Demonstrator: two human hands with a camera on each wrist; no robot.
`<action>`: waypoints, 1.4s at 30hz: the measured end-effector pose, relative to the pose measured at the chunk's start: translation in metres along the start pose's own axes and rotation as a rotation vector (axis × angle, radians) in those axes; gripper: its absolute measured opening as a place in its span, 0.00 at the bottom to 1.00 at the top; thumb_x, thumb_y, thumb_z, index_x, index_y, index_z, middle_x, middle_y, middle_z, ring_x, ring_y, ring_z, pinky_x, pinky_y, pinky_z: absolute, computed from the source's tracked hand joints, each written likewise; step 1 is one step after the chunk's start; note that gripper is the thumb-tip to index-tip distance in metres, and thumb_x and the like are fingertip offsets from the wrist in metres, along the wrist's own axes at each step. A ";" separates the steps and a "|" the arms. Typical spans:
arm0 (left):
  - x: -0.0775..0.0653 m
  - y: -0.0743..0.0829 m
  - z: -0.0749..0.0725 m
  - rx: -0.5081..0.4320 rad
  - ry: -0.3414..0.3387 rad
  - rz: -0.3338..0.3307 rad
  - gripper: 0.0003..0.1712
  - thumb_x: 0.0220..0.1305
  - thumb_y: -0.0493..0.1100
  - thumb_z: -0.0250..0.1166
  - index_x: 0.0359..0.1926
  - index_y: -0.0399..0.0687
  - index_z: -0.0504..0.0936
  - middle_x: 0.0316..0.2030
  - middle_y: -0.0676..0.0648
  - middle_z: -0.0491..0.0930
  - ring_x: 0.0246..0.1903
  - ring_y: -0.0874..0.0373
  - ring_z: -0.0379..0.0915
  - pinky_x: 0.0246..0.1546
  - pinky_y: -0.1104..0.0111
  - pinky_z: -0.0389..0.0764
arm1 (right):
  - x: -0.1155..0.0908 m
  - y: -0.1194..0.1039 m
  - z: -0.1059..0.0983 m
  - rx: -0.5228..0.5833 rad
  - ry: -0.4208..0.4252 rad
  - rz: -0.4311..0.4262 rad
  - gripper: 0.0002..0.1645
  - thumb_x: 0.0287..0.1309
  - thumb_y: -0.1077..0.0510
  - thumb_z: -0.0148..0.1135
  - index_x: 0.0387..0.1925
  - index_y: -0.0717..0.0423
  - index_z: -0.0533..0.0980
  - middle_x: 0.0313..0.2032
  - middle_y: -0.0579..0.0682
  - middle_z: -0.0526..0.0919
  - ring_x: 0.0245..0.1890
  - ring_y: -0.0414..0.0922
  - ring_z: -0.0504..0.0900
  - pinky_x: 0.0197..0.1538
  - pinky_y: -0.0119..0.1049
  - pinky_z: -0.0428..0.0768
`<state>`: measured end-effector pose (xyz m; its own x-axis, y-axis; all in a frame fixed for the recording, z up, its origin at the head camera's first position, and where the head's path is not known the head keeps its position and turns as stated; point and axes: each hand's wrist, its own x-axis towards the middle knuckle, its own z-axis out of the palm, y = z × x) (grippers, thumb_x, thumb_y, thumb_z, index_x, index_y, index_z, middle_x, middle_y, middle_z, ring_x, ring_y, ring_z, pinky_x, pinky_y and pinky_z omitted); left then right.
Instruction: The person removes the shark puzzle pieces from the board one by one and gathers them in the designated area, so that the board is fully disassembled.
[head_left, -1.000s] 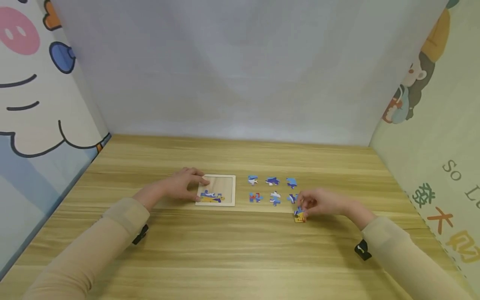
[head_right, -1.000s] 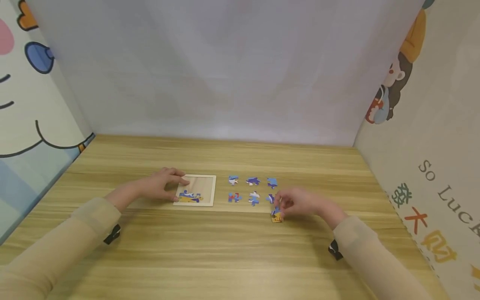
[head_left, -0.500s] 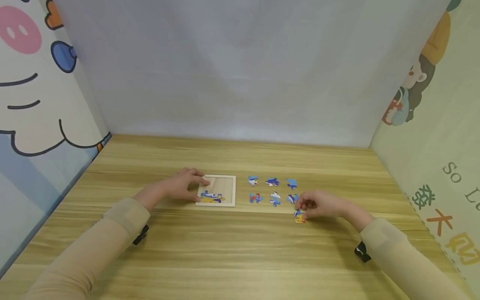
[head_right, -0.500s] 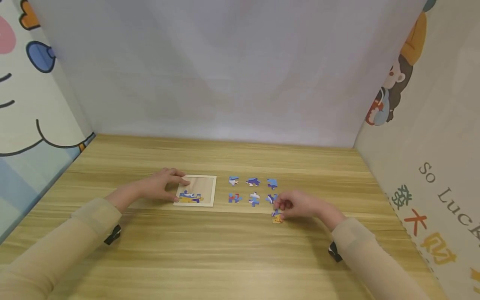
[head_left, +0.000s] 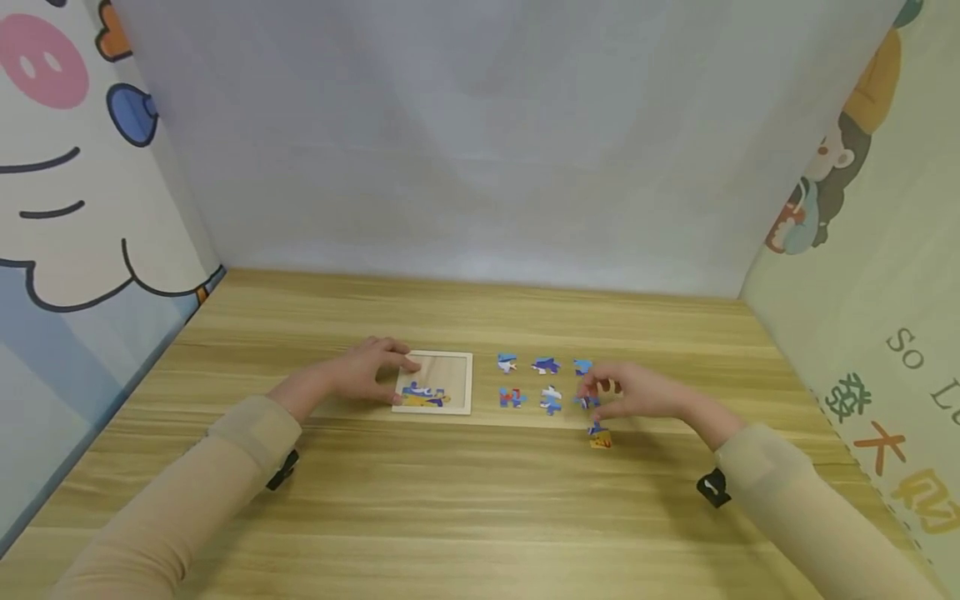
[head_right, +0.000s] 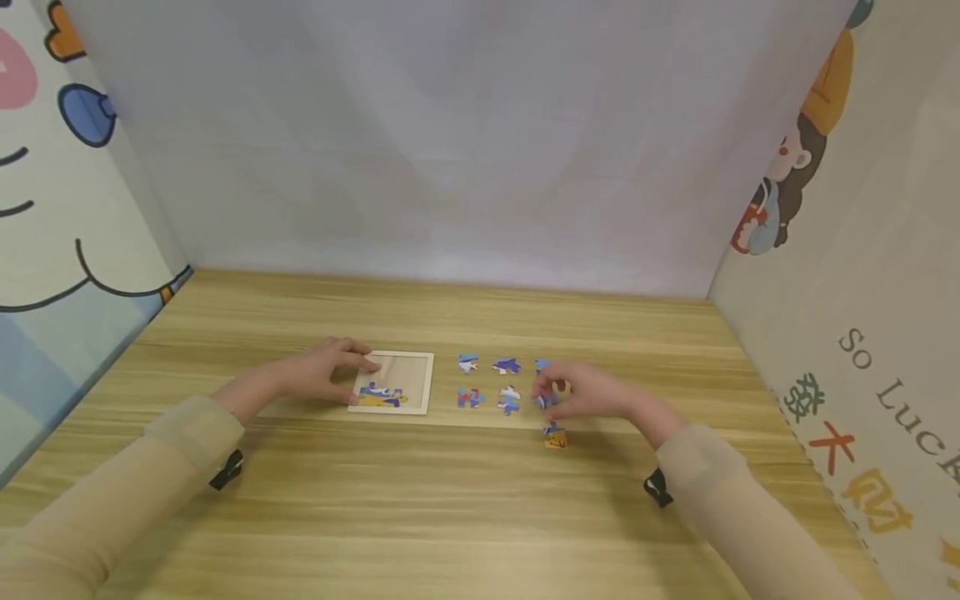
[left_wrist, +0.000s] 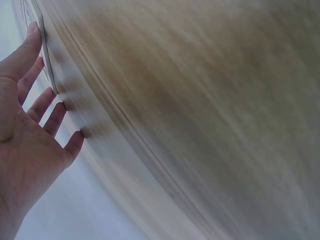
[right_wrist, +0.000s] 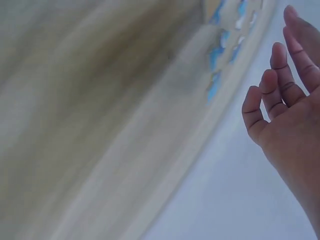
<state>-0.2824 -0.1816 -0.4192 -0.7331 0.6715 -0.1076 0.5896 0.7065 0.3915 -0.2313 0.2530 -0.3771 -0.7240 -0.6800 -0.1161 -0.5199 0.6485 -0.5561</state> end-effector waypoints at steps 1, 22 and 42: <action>0.000 0.000 0.000 -0.002 -0.002 -0.004 0.35 0.55 0.54 0.69 0.63 0.50 0.72 0.67 0.37 0.59 0.66 0.34 0.51 0.62 0.36 0.49 | 0.003 -0.004 -0.003 -0.001 0.000 -0.005 0.15 0.53 0.58 0.69 0.43 0.54 0.76 0.38 0.50 0.78 0.38 0.50 0.70 0.42 0.42 0.69; -0.001 0.007 0.001 -0.008 -0.006 -0.022 0.34 0.57 0.54 0.67 0.63 0.51 0.72 0.68 0.38 0.58 0.67 0.35 0.49 0.64 0.38 0.49 | 0.077 -0.060 -0.021 -0.036 -0.025 -0.148 0.18 0.53 0.52 0.69 0.47 0.43 0.76 0.41 0.43 0.74 0.44 0.51 0.72 0.48 0.51 0.72; 0.000 0.002 -0.001 -0.004 -0.012 -0.016 0.34 0.57 0.56 0.67 0.63 0.51 0.73 0.67 0.38 0.59 0.66 0.36 0.52 0.61 0.37 0.53 | 0.158 -0.073 0.032 -0.054 -0.079 -0.226 0.25 0.53 0.57 0.69 0.54 0.52 0.76 0.45 0.55 0.77 0.47 0.51 0.73 0.52 0.44 0.74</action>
<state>-0.2814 -0.1802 -0.4169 -0.7382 0.6629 -0.1248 0.5767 0.7162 0.3930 -0.2930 0.0869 -0.3809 -0.5498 -0.8332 -0.0592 -0.6897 0.4928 -0.5306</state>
